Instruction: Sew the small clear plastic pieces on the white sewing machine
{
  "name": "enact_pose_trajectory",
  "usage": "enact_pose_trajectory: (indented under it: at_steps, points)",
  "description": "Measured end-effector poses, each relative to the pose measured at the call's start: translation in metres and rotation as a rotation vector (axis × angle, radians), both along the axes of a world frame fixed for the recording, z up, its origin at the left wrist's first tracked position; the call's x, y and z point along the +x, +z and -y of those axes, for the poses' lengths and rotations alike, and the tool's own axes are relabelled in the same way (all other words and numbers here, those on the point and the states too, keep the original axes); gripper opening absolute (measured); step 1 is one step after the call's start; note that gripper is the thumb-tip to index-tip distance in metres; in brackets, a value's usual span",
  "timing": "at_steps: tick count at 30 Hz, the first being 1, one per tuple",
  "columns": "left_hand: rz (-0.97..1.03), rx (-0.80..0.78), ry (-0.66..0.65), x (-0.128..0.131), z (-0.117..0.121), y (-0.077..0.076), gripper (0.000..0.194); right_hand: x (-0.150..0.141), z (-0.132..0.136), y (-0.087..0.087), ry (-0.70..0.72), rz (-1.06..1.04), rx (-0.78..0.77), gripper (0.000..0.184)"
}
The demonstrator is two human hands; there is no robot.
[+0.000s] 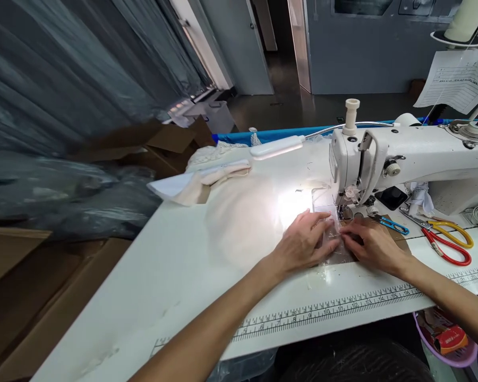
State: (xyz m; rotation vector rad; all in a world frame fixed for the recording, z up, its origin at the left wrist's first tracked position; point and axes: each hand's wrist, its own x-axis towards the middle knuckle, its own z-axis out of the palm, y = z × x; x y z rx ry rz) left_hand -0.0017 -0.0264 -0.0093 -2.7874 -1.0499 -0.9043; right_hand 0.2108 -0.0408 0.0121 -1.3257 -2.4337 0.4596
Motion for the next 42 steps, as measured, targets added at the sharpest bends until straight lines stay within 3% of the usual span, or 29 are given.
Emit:
enact_pose_trajectory:
  at_steps: [4,10,15,18,24,30,42]
  points:
    - [0.049,0.075,0.027,0.008,0.013,0.002,0.023,-0.007,0.003,-0.003,0.044,0.07,-0.008,0.026]
    - [0.056,-0.048,-0.063,0.008,0.01,-0.005,0.016,0.008,-0.012,0.011,0.174,-0.075,-0.105,0.026]
    - [0.096,-0.044,-0.133,-0.002,0.0,-0.005,0.018,0.021,-0.031,0.01,-0.044,-0.092,-0.221,0.031]
    - [0.047,0.026,-0.105,0.0,0.002,-0.005,0.019,0.022,-0.031,-0.002,-0.022,-0.109,-0.139,0.033]
    - [-0.042,0.171,-0.072,0.006,0.005,0.0,0.015,0.021,-0.025,-0.011,0.199,0.064,0.057,0.038]
    - [-0.028,0.17,-0.129,0.006,0.001,0.003,0.015,0.015,-0.024,-0.008,0.184,0.213,0.086,0.038]
    - [0.03,0.206,-0.14,0.004,0.0,-0.002,0.012,0.021,-0.023,-0.012,0.193,0.078,0.085,0.036]
